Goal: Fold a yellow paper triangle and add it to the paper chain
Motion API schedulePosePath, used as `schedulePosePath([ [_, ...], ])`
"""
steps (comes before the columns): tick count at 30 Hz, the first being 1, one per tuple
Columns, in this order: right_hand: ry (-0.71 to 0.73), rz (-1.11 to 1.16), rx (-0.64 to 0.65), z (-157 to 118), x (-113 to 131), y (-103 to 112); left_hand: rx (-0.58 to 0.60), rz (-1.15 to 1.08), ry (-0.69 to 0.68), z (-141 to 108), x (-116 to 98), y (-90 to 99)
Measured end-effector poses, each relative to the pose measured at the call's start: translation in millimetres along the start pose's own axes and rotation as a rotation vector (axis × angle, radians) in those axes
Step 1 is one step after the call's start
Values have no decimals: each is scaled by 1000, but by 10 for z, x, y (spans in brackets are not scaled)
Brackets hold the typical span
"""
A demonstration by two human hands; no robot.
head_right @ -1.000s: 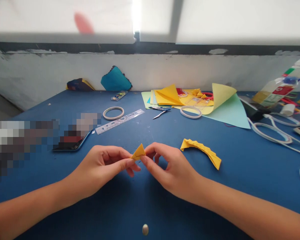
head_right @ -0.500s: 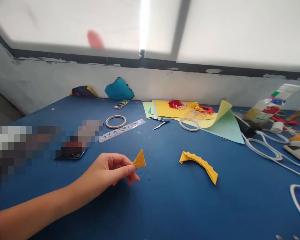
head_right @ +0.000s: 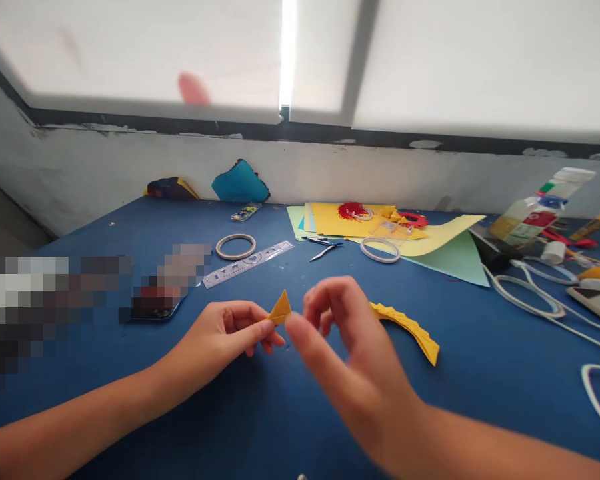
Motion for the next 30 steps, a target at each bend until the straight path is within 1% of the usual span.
schedulePosePath([
  [1,-30,-17,5,156,-9,-51,4,7,0,-4,-6,0],
  [2,-50,-30,73,276,-35,-109,16,17,4,-9,-8,-4],
  [3,-72,-30,190,353,-75,-165,38,27,9,-14,-8,-11],
  [4,-69,-26,300,389,-115,-206,71,33,16,-21,-4,-21],
  [6,-72,22,403,372,-181,-232,139,34,26,-37,6,-39],
  [8,-71,65,415,297,-201,-211,197,19,31,-54,12,-47],
  [13,15,72,338,188,-125,-164,360,33,89,-76,6,-34],
  [15,19,84,322,190,-111,-165,392,45,102,-69,2,-27],
  [17,1,98,331,194,-115,-164,394,59,102,-62,0,-25],
  [19,-46,120,384,191,-130,-161,384,98,93,-65,1,-27],
  [21,-100,148,487,180,-146,-164,377,135,82,-78,-1,-29],
  [23,-126,166,577,172,-153,-170,381,158,88,-90,-4,-26],
  [24,-124,169,602,172,-150,-173,383,164,97,-93,-6,-22],
  [27,-91,133,614,183,-121,-188,409,212,113,-93,-18,-1],
  [30,-23,30,616,186,-73,-213,444,272,132,-105,-37,19],
])
Point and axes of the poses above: each hand's wrist, its own z-axis towards the middle knuckle, its own y-axis out of the back of the hand, x = y × z, the point moved 2 cm from there along z, towards the middle knuckle, and after that the axes turned 7 degrees about -x, right-handed, at the moved point
